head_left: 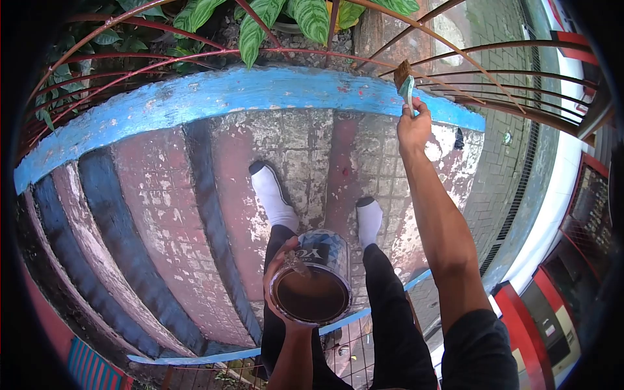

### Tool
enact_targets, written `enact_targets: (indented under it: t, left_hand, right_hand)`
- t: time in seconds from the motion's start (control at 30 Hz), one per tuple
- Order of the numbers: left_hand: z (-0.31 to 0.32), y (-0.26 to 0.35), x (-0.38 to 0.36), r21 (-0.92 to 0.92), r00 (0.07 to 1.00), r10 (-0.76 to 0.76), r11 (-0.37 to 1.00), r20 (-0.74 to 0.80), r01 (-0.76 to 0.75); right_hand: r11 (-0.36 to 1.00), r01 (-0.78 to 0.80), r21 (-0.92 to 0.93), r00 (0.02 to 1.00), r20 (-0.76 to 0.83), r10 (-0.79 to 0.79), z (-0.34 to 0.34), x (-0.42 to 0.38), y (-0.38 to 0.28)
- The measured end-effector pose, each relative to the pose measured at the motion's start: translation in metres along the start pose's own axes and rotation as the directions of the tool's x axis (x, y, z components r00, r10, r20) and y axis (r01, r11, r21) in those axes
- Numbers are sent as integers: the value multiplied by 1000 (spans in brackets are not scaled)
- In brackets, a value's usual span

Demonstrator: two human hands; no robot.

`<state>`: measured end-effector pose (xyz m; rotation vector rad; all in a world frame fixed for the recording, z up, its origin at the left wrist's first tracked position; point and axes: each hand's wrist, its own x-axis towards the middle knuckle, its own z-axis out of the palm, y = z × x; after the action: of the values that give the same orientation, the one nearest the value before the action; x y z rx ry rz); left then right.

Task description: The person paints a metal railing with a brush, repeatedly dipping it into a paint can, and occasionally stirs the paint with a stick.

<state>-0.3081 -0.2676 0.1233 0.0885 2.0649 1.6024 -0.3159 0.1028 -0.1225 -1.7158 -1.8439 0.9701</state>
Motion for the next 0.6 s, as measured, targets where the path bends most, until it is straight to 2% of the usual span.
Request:
enact_targets:
  t: [0.03, 0.1, 0.13, 0.2, 0.23, 0.27, 0.33, 0.43, 0.5, 0.6]
  left_hand:
    - [0, 1, 1, 3, 1000, 9, 1000, 1, -9]
    - [1, 2, 1, -3, 1000, -11, 1000, 5, 11]
    - [1, 2, 0, -5, 1000, -18, 1000, 7, 18]
    - [0, 0, 0, -43, 999, -43, 998, 16, 43]
    - [0, 1, 1, -57, 999, -51, 997, 21, 52]
    - [1, 8, 6, 77, 997, 66, 995, 50, -69]
    - [2, 12, 9, 206, 980, 179, 959, 91, -194]
    - [2, 10, 8, 230, 973, 214, 946, 82, -227]
    - [1, 7, 5, 181, 985, 154, 969, 79, -166]
    - [0, 5, 2, 145, 991, 118, 981, 62, -126]
  right_hand:
    - [1000, 0, 0, 1000, 1, 0, 1, -2, -4]
    - [988, 132, -83, 991, 37, -130, 6, -11, -13]
    - [988, 132, -84, 991, 36, -129, 7, -17, -21]
    - [972, 227, -64, 967, 137, -217, 5, -36, -37]
    - [982, 170, -78, 967, 203, -151, -1, -42, -47]
    - [982, 172, -78, 968, 201, -153, -7, -46, -49]
    - [956, 247, -160, 951, 232, -206, -12, -50, -50]
    - [905, 371, -208, 913, 262, -313, -18, -39, -46]
    - [848, 466, -252, 866, 326, -379, -23, -23, -48]
    - [807, 500, -314, 857, 317, -407, -33, -3, -60]
